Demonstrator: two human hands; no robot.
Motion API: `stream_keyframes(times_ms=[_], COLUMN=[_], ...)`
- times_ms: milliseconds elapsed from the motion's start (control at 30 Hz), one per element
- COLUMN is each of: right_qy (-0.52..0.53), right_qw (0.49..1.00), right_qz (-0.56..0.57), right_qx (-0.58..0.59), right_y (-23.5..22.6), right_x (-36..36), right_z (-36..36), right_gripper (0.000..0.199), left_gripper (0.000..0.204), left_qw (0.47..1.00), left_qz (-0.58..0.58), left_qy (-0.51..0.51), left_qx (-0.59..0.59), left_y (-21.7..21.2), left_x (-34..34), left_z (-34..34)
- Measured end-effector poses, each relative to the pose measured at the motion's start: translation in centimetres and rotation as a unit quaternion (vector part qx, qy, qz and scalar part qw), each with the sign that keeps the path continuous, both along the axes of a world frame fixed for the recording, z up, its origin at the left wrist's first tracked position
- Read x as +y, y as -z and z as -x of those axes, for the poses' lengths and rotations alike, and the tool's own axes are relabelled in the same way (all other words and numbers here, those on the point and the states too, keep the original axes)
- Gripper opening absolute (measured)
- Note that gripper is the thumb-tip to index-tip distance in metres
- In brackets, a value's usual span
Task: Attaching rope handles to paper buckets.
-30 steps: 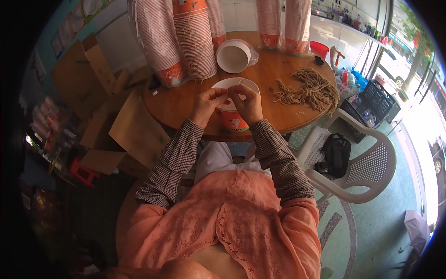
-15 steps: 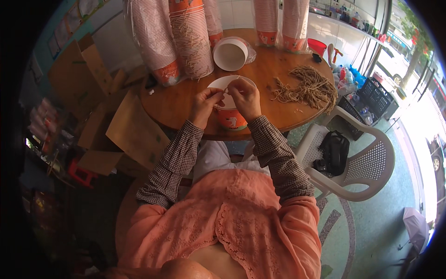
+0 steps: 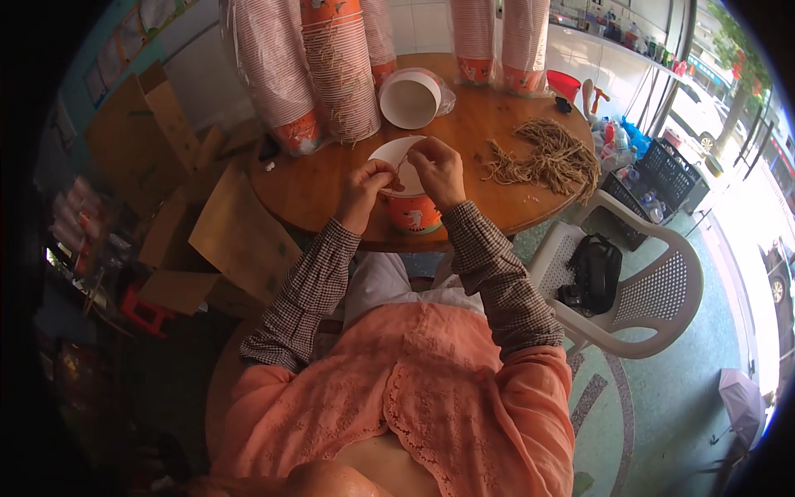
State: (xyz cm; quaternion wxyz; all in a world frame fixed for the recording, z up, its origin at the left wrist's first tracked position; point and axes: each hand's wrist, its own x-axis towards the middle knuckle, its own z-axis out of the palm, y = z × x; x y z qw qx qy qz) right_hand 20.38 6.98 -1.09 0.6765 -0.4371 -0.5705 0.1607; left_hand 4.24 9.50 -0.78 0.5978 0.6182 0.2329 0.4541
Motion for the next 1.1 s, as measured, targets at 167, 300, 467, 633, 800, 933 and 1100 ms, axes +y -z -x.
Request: stream_keyframes(times_ms=[167,300,467,633,800,933,1100], right_qy=[-0.035,-0.03,-0.031,0.025,0.03,0.013,0.014], right_qw=[0.988,0.991,0.998,0.999,0.998,0.999,0.997], right_qz=[0.049,0.039,-0.006,-0.019,-0.004,0.016,-0.007], right_qx=[0.139,0.123,0.063,-0.042,-0.053,-0.041,-0.07], right_y=[-1.2,-1.2,-0.6,0.0,-0.2,-0.1,-0.2], right_x=[-0.8,-0.8,-0.3,-0.4,-0.8,-1.1,-1.1], right_z=[1.2,1.2,1.1,0.8,1.1,1.1,0.8], right_gripper=[0.01,0.009,0.008,0.007,0.009,0.009,0.011], left_gripper=[0.012,0.012,0.009,0.015,0.017,0.016,0.013], left_qw=[0.999,0.999,0.999,0.996,0.997,0.994,0.992], left_qz=[-0.04,-0.043,-0.041,-0.079,-0.063,-0.079,-0.069], left_qy=[0.013,0.017,0.022,0.03,0.005,0.002,0.056], left_qx=[0.023,0.019,0.016,0.035,0.041,0.076,0.084], left_y=[0.3,0.2,0.3,0.3,-0.3,-0.5,-0.6], left_x=[0.2,0.0,0.3,0.7,1.1,1.3,2.0], left_z=[0.2,0.0,0.1,0.5,-0.5,-0.9,-0.8])
